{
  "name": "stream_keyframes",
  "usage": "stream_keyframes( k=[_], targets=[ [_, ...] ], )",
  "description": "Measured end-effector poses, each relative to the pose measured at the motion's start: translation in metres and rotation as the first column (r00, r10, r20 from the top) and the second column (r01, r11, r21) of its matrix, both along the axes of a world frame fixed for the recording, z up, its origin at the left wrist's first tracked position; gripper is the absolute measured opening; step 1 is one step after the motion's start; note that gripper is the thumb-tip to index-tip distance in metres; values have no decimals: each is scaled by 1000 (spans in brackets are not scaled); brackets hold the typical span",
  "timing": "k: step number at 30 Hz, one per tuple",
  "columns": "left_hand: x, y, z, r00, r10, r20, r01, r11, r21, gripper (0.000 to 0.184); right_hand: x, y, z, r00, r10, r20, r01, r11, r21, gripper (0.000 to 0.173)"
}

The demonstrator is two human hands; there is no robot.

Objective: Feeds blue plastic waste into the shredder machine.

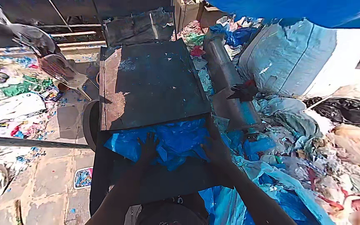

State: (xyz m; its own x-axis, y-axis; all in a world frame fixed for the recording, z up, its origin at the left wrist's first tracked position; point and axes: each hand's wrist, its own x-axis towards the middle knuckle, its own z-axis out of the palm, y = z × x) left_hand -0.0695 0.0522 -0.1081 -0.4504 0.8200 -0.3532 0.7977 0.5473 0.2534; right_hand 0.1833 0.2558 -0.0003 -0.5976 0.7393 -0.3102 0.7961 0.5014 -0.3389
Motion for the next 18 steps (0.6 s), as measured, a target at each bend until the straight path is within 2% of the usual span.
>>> stream_keyframes(
  k=[5,9,12,14,16,17,18],
  targets=[
    [-7,15,-26,999,22,-49,-25,998,-63,90,-2,3,0,999,3,-34,-4,1000,-28,55],
    [-6,25,-14,998,-1,-64,-5,996,-90,86,5,9,-2,998,51,-43,-53,997,-57,56],
    [0,35,-6,998,-15,-67,8,996,-94,86,13,12,-9,992,30,-122,-34,999,-30,54],
    [-1,30,-16,995,-46,-86,42,998,-47,90,15,9,1,993,24,-115,-30,998,-54,54],
    [-1,18,-22,981,-140,-137,154,983,103,92,16,7,5,990,37,-139,-47,996,-72,55],
    [8,12,-13,950,-233,-208,282,925,253,87,18,7,7,986,50,-161,-63,995,-75,55],
    [33,9,22,898,-311,-311,409,850,331,80,21,9,6,979,60,-197,-71,996,-51,53]
  ],
)
